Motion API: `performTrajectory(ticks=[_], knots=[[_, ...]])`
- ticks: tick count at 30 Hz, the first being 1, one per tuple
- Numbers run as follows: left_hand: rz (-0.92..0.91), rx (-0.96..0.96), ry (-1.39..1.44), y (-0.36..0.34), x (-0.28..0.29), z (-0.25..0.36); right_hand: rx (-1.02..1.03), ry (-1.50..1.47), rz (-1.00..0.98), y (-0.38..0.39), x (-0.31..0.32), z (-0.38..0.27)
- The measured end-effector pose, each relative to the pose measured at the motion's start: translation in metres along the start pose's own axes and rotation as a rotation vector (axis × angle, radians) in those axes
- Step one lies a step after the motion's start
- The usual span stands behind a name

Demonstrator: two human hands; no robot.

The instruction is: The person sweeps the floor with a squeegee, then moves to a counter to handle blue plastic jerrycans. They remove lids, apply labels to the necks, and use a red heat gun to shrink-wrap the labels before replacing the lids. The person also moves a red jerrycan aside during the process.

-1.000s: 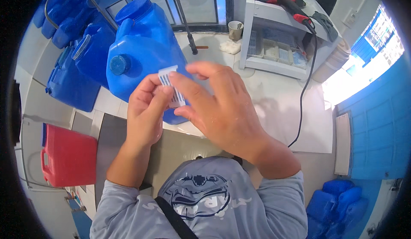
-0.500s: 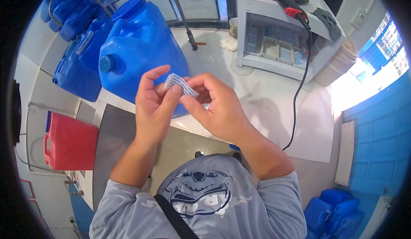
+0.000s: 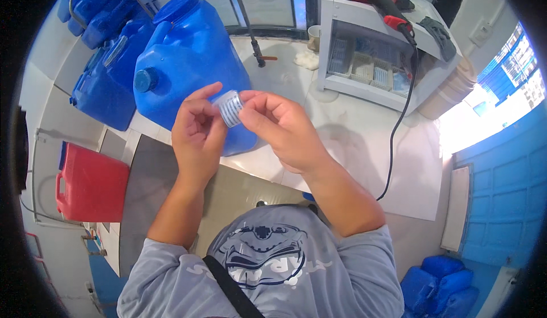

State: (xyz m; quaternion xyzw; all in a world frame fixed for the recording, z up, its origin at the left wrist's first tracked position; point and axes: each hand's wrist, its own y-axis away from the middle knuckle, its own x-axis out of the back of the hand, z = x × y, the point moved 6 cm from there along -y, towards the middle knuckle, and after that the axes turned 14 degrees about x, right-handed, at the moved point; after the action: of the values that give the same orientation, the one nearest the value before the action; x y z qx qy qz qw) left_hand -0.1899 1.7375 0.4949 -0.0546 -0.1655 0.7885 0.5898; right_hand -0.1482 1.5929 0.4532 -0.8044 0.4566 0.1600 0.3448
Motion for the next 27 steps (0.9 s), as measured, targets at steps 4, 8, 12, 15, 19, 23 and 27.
performTrajectory(ticks=[4,8,12,15,19,23,27], knots=[[-0.101,0.634,0.360,-0.001,0.007,-0.027,-0.046,0.028,-0.008,-0.005,-0.011,0.007],[-0.040,0.139,0.283,-0.001,0.031,0.013,0.270,0.660,-0.188,-0.019,-0.029,-0.030],[0.047,-0.003,-0.085,-0.001,0.101,0.059,0.655,1.834,0.095,-0.094,-0.006,-0.148],[0.146,-0.047,-0.327,-0.027,0.129,0.088,0.012,2.328,0.195,-0.164,0.102,-0.234],[0.156,0.078,-0.455,-0.052,0.156,0.088,-0.402,2.253,0.045,-0.196,0.161,-0.227],[0.094,0.148,-0.430,-0.063,0.163,0.078,-0.389,2.095,0.004,-0.205,0.178,-0.220],[0.064,0.214,-0.345,-0.060,0.154,0.074,-0.289,1.863,0.212,-0.192,0.187,-0.229]])
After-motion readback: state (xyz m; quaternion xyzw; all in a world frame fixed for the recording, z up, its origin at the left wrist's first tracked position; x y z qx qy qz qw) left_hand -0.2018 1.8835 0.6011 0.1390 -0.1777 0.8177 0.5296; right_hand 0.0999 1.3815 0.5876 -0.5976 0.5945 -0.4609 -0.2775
